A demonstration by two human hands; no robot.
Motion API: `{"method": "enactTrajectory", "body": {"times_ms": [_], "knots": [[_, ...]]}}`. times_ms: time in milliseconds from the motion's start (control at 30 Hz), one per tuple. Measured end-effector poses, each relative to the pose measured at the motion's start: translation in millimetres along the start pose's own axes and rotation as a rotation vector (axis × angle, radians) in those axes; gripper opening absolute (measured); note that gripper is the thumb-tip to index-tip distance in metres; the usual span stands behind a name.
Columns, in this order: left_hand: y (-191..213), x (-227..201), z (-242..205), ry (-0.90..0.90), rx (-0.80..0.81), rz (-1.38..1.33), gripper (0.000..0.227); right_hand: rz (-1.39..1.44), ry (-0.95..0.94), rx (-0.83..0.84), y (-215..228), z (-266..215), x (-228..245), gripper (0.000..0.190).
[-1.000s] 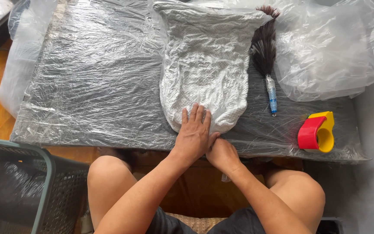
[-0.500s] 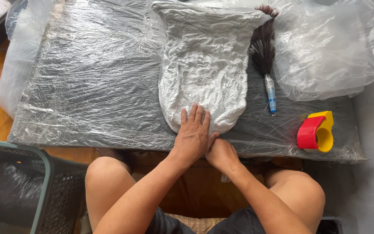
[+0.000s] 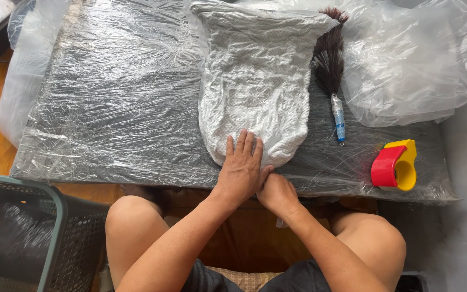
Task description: The person is vacuum sealing a cushion inside a plastic bag, twisting the end of the bag, and then folding the compressed cushion.
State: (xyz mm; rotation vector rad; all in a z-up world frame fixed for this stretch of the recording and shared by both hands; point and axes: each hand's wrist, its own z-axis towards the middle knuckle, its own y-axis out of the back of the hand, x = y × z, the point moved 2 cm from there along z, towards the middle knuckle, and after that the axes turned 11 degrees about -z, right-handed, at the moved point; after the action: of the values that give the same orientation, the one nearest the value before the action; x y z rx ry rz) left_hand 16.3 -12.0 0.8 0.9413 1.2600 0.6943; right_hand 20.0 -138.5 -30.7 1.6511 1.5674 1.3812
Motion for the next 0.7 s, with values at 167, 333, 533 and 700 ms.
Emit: {"method": "enactTrajectory", "body": {"times_ms": [167,333,533,700], "knots": [[-0.3,-0.1,-0.2,0.003,0.005,0.006,0.074,0.018,-0.007,-0.004,-2.8,-0.8,-1.8,0.040],[-1.0,0.4,-0.7,-0.001,-0.006,0.004,0.074,-0.043,-0.015,0.005,-3.4,2.2,-1.8,0.042],[-4.8,2.0,-1.3,-0.009,-0.018,0.010,0.074,-0.033,-0.003,-0.030,-3.4,2.6,-1.3,0.041],[-2.7,0.9,-1.6,0.000,-0.016,0.009,0.075,-0.051,0.009,-0.057,-8.7,3.2,-5.3,0.039]]}}
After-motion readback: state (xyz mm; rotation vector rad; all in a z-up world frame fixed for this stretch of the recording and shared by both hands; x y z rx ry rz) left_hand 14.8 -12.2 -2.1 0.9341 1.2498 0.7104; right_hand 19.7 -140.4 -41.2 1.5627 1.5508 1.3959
